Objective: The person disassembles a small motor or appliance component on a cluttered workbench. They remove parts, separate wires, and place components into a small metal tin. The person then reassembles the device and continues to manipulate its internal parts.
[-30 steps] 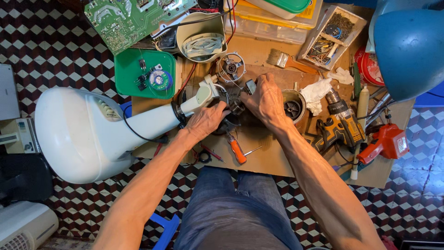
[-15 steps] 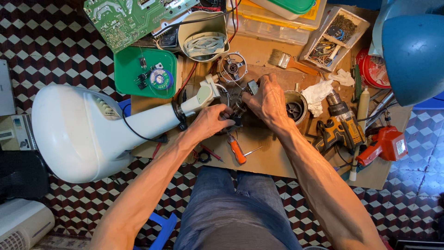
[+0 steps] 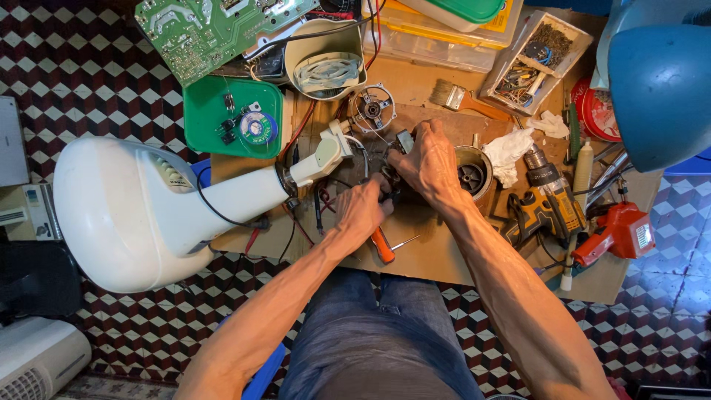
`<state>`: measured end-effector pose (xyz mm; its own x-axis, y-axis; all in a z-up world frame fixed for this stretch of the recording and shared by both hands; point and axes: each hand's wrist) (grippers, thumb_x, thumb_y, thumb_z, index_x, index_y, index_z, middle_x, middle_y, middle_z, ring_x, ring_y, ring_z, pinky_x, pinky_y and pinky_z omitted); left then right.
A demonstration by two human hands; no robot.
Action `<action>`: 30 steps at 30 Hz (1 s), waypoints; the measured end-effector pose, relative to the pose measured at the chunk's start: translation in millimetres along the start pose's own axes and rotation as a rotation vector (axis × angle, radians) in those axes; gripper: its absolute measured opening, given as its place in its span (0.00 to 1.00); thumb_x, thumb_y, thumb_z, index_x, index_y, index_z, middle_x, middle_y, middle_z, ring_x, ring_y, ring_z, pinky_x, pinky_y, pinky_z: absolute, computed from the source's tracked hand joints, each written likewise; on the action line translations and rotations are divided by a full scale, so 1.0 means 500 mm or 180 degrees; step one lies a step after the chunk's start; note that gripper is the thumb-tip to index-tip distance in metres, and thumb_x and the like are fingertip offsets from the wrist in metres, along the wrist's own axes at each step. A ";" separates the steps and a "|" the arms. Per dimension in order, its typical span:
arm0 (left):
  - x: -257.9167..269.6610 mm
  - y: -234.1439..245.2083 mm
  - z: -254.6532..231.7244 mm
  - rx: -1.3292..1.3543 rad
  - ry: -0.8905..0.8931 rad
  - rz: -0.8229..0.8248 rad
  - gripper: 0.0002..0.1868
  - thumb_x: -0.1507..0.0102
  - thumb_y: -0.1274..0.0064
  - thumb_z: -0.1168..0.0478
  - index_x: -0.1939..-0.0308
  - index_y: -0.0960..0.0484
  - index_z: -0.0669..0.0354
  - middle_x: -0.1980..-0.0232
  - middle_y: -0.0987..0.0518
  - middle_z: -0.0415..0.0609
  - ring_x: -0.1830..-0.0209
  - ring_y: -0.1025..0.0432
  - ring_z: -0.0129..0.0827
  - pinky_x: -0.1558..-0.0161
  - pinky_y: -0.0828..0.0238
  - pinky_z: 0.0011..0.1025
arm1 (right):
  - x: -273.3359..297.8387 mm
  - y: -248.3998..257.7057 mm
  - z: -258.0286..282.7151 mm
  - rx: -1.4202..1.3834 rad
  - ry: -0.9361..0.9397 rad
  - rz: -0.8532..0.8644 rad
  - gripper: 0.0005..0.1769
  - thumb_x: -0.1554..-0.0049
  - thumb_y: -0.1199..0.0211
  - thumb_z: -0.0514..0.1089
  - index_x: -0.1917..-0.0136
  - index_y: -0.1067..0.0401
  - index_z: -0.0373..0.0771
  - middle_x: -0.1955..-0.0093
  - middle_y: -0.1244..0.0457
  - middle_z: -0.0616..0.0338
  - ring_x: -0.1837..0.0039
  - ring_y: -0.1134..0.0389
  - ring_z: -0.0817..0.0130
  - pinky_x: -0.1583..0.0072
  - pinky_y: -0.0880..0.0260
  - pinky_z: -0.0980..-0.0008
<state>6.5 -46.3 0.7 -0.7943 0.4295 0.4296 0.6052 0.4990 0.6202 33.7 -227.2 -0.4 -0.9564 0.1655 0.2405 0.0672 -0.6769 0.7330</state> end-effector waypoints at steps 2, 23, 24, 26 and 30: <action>0.008 -0.007 -0.003 0.0352 0.0161 -0.0104 0.17 0.42 0.39 0.59 0.53 0.22 0.60 0.62 0.16 0.58 0.65 0.20 0.49 0.62 0.25 0.43 | -0.004 -0.005 -0.002 0.0075 0.0062 -0.0118 0.30 0.54 0.28 0.48 0.48 0.31 0.24 0.48 0.39 0.34 0.48 0.32 0.37 0.48 0.30 0.49; 0.007 0.008 0.010 0.0800 -0.0112 -0.1188 0.13 0.34 0.42 0.57 0.49 0.24 0.58 0.49 0.18 0.50 0.52 0.21 0.41 0.50 0.23 0.37 | 0.002 0.013 0.021 0.0152 -0.0027 0.0089 0.29 0.51 0.29 0.49 0.46 0.31 0.24 0.46 0.39 0.33 0.46 0.33 0.36 0.46 0.31 0.48; 0.025 -0.008 0.007 0.0558 -0.0308 -0.1276 0.20 0.38 0.39 0.55 0.47 0.25 0.60 0.46 0.21 0.53 0.47 0.24 0.45 0.46 0.27 0.41 | 0.002 0.014 0.021 0.0121 0.0013 0.0075 0.29 0.51 0.29 0.49 0.46 0.31 0.24 0.46 0.39 0.33 0.46 0.33 0.36 0.46 0.31 0.48; 0.042 -0.036 0.005 0.0083 -0.0697 -0.1437 0.34 0.45 0.34 0.53 0.41 0.28 0.64 0.41 0.26 0.59 0.39 0.32 0.52 0.39 0.34 0.47 | 0.003 0.016 0.019 0.0072 0.0088 0.0046 0.28 0.50 0.30 0.49 0.45 0.31 0.25 0.46 0.39 0.34 0.46 0.33 0.36 0.46 0.31 0.48; 0.016 -0.072 0.010 0.0173 0.0060 -0.1321 0.40 0.48 0.32 0.48 0.37 0.29 0.62 0.36 0.29 0.58 0.34 0.36 0.51 0.38 0.38 0.48 | 0.003 0.015 0.015 0.0153 0.0116 0.0105 0.28 0.51 0.29 0.50 0.48 0.32 0.25 0.46 0.39 0.34 0.46 0.33 0.36 0.45 0.31 0.48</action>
<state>-21.2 -57.1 -21.7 -0.9719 0.1699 0.1628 0.2350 0.6661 0.7079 34.6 -226.8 10.3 -0.9632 0.1168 0.2422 0.1114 -0.6463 0.7549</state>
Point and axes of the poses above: each hand's wrist, its own x-axis away from the middle knuckle, its own y-axis out of the back of the hand, z = x × y
